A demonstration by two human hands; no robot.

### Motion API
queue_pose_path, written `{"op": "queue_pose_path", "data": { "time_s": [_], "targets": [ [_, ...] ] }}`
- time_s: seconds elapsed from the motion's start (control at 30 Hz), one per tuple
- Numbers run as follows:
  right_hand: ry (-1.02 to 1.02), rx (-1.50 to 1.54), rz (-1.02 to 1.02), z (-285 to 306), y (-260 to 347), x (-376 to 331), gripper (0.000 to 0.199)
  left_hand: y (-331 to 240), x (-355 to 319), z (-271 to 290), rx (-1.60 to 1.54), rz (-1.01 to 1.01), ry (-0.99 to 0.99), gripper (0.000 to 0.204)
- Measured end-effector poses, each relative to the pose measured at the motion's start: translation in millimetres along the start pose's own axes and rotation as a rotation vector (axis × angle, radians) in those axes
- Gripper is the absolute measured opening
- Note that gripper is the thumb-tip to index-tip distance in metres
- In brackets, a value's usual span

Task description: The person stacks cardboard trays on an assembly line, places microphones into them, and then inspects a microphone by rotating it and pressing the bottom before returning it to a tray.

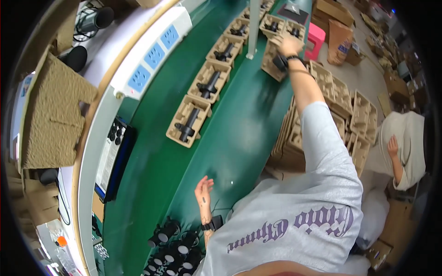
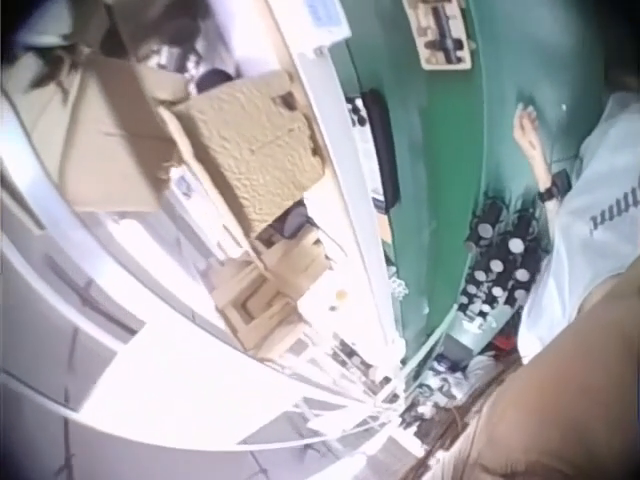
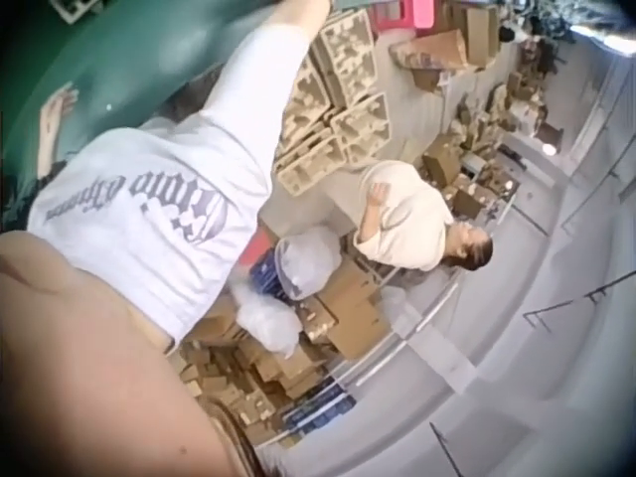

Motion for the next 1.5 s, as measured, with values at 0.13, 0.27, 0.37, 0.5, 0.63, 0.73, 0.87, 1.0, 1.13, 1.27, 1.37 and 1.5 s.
{"op": "queue_pose_path", "data": {
  "time_s": [0.13, 0.27, 0.37, 0.5, 0.63, 0.73, 0.87, 1.0, 1.13, 1.27, 1.37, 1.5],
  "targets": [
    [-0.183, -0.258, 0.251, -18.4, -14.5, -48.0, 0.021, -0.7, -2.6, -38.7, 0.036, -0.031, 0.028, 0.034],
    [-0.029, -0.212, 0.597, 16.4, 68.8, -97.1, 0.016, -48.3, -10.2, -82.6, 0.073, -0.172, 0.166, 0.035],
    [0.084, -0.181, 0.772, 61.0, 123.2, -169.1, 0.014, -103.5, -8.2, -110.8, 0.054, -0.229, 0.225, 0.039],
    [0.257, -0.076, 1.124, 135.2, 170.4, -303.8, 0.016, -127.2, -2.8, -140.5, -0.079, -0.215, 0.266, 0.04],
    [0.621, 0.615, 1.359, 230.9, 194.2, -370.6, 0.035, -74.2, 13.9, -121.0, -0.052, -0.034, 0.116, 0.04],
    [0.474, 0.844, 1.47, 237.7, 203.7, -350.6, 0.091, -84.5, -10.2, -88.0, -0.333, -0.268, 0.082, 0.036],
    [0.721, 0.459, 1.735, 214.6, 201.8, -371.3, 0.126, -63.7, -40.6, -42.6, -0.356, -0.189, 0.111, 0.039],
    [0.892, 0.592, 1.742, 226.9, 200.7, -416.9, 0.131, -32.7, -68.0, 6.3, -0.367, -0.156, -0.051, 0.038],
    [0.721, 0.649, 1.802, 242.7, 207.4, -449.0, 0.13, -16.4, -71.9, 13.4, -0.401, -0.246, -0.243, 0.033],
    [0.787, 0.732, 1.842, 252.4, 210.9, -451.5, 0.125, -0.3, -80.6, 46.6, -0.17, -0.293, -0.348, 0.028],
    [0.805, 0.669, 1.837, 265.6, 203.5, -433.2, 0.119, -18.6, -115.1, 84.4, -0.484, -0.2, -0.445, 0.027],
    [0.711, 0.545, 1.793, 244.8, 196.2, -412.2, 0.119, -73.6, -121.3, 77.2, 0.334, -0.348, -0.582, 0.024]
  ]
}}
Point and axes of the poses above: each hand's wrist, its own x-axis towards the middle knuckle, its own z-axis out of the back of the hand, y = z × x, the point moved 7 cm from there along x, towards the middle knuckle, and after that the axes turned 13 degrees about -y, right-handed, at the moved point
